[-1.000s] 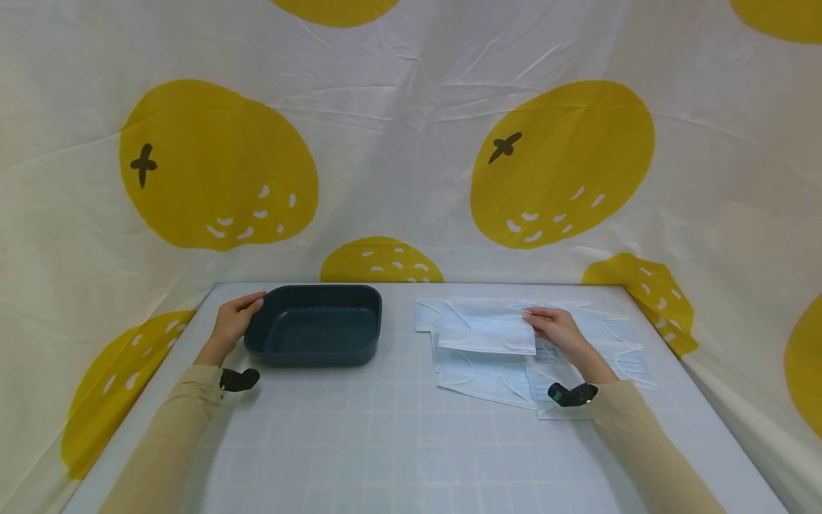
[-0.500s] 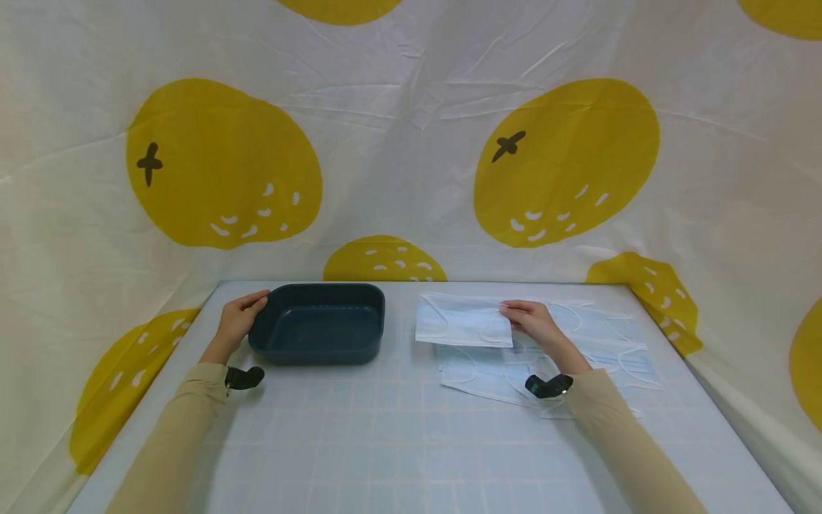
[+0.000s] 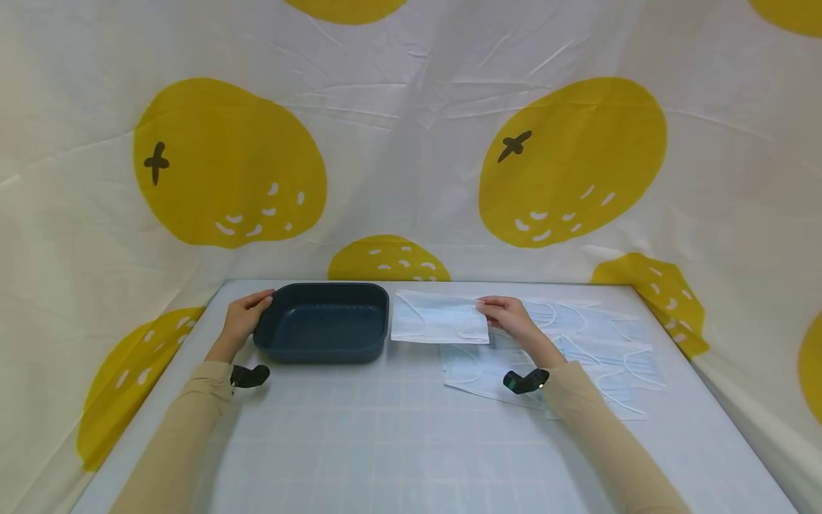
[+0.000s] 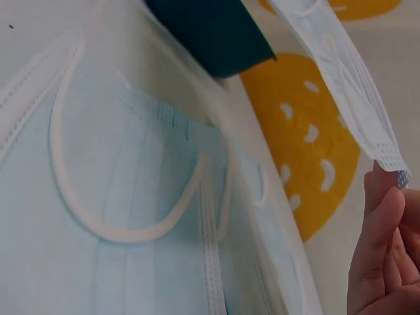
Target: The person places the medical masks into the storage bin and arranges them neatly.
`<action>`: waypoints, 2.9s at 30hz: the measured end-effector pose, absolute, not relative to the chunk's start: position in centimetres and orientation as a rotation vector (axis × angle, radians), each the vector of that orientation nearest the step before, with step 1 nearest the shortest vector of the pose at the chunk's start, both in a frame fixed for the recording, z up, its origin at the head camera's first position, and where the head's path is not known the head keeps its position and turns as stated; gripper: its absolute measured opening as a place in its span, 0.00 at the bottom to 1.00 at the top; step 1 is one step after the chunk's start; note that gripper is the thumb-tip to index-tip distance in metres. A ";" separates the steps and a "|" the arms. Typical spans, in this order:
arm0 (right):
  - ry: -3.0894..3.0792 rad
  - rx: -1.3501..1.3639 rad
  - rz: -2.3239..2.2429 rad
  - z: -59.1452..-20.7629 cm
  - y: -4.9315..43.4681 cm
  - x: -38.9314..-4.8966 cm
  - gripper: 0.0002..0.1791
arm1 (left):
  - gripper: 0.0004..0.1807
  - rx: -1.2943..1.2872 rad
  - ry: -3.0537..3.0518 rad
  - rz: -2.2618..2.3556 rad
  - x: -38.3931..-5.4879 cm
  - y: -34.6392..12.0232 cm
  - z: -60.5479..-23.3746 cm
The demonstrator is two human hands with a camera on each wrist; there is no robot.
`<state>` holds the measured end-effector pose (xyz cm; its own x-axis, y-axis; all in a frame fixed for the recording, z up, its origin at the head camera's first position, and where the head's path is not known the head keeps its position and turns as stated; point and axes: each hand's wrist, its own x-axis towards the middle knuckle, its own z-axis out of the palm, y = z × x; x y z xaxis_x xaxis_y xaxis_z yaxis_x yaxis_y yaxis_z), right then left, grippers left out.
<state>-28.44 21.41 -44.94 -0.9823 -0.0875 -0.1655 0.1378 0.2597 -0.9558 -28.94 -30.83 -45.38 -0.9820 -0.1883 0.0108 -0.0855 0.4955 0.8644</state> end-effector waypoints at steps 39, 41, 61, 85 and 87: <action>2.155 -0.013 -1.913 -44.0 11.3 -29.3 0.21 | 0.24 0.295 -2.569 -1.556 -28.5 -30.4 -45.6; 2.149 -0.025 -1.922 -43.9 10.8 -29.3 0.20 | 0.24 0.298 -2.562 -1.565 -28.5 -30.4 -45.6; 2.093 -0.010 -1.945 -43.2 6.3 -30.3 0.19 | 0.23 0.320 -2.558 -1.588 -28.9 -30.4 -45.4; 2.166 -0.010 -1.870 -42.5 2.1 -30.4 0.16 | 0.23 0.340 -2.557 -1.595 -29.1 -30.4 -45.9; 2.171 -0.012 -1.859 -42.5 1.8 -30.4 0.16 | 0.23 0.334 -2.551 -1.596 -29.0 -30.4 -45.9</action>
<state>-30.39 1.84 -42.55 -0.9602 -0.1880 -0.2065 0.1751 0.1707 -0.9696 -28.99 -30.37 -45.89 -0.9692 -0.2455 -0.0201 -0.1254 0.4215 0.8981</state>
